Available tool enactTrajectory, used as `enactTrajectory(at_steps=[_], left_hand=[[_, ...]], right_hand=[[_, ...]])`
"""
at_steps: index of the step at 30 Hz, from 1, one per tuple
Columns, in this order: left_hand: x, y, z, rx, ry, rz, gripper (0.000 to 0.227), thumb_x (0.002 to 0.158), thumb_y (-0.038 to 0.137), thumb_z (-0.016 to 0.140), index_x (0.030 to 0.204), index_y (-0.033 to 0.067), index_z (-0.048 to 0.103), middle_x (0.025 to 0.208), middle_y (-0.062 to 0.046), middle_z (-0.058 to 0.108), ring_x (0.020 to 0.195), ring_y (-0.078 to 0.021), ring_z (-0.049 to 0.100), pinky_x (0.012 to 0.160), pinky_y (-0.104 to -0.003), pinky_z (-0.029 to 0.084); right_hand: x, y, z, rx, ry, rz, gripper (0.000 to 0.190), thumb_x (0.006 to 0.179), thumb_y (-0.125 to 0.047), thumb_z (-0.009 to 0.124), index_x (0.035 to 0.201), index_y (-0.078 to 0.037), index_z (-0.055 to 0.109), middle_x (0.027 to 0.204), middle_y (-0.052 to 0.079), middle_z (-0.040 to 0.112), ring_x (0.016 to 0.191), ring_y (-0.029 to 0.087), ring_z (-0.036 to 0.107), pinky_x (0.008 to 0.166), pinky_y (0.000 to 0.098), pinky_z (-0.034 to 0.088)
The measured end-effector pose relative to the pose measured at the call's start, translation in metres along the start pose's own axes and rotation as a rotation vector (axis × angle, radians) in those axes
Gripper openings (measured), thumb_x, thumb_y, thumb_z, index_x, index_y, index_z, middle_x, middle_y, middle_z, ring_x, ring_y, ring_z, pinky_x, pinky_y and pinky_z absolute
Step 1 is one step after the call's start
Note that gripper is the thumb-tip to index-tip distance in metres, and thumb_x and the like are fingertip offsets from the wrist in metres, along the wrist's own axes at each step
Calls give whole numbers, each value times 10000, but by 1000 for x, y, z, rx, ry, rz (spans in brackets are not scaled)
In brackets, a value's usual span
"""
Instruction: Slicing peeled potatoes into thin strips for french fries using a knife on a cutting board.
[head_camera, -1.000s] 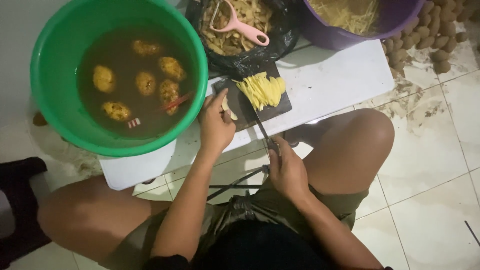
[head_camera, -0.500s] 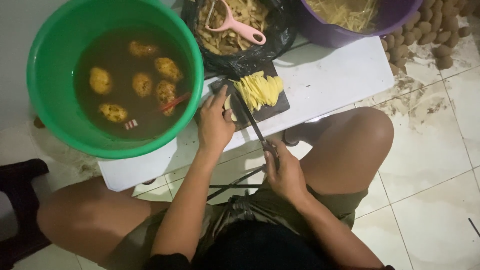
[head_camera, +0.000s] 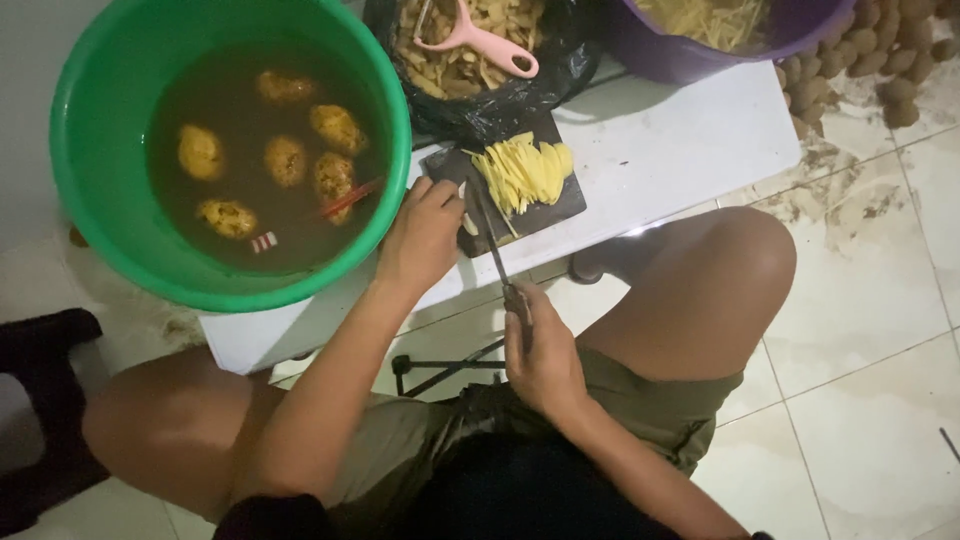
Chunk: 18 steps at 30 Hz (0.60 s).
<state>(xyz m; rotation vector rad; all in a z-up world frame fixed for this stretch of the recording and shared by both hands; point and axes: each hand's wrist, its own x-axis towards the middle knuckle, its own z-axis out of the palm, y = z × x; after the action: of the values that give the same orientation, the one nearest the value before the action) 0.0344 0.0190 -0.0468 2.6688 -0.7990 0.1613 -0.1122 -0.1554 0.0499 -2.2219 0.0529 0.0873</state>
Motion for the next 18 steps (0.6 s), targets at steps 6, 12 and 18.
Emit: enactTrajectory(at_steps=[6, 12, 18], left_hand=[[3, -7, 0, 84, -95, 80, 254, 710, 45, 810, 950, 64, 731, 983, -43, 620, 1006, -243, 546, 833, -399, 476], [8, 7, -24, 68, -95, 55, 310, 678, 31, 830, 965, 53, 713, 994, -56, 616, 1018, -259, 550, 833, -413, 470], [5, 2, -16, 57, -143, 21, 446, 635, 3, 857, 1056, 53, 719, 1074, -59, 624, 1043, -242, 515, 843, -396, 435]], right_hand=[[-2, 21, 23, -159, 63, -128, 363, 972, -13, 600, 1331, 31, 567, 989, 220, 735, 806, 390, 780, 579, 438, 652], [5, 22, 24, -188, 50, -181, 282, 950, 14, 627, 1227, 37, 579, 898, 217, 674, 728, 446, 753, 436, 485, 582], [0, 36, 35, -213, 36, -149, 256, 984, -37, 599, 1235, 0, 572, 915, 190, 618, 635, 453, 714, 379, 479, 564]])
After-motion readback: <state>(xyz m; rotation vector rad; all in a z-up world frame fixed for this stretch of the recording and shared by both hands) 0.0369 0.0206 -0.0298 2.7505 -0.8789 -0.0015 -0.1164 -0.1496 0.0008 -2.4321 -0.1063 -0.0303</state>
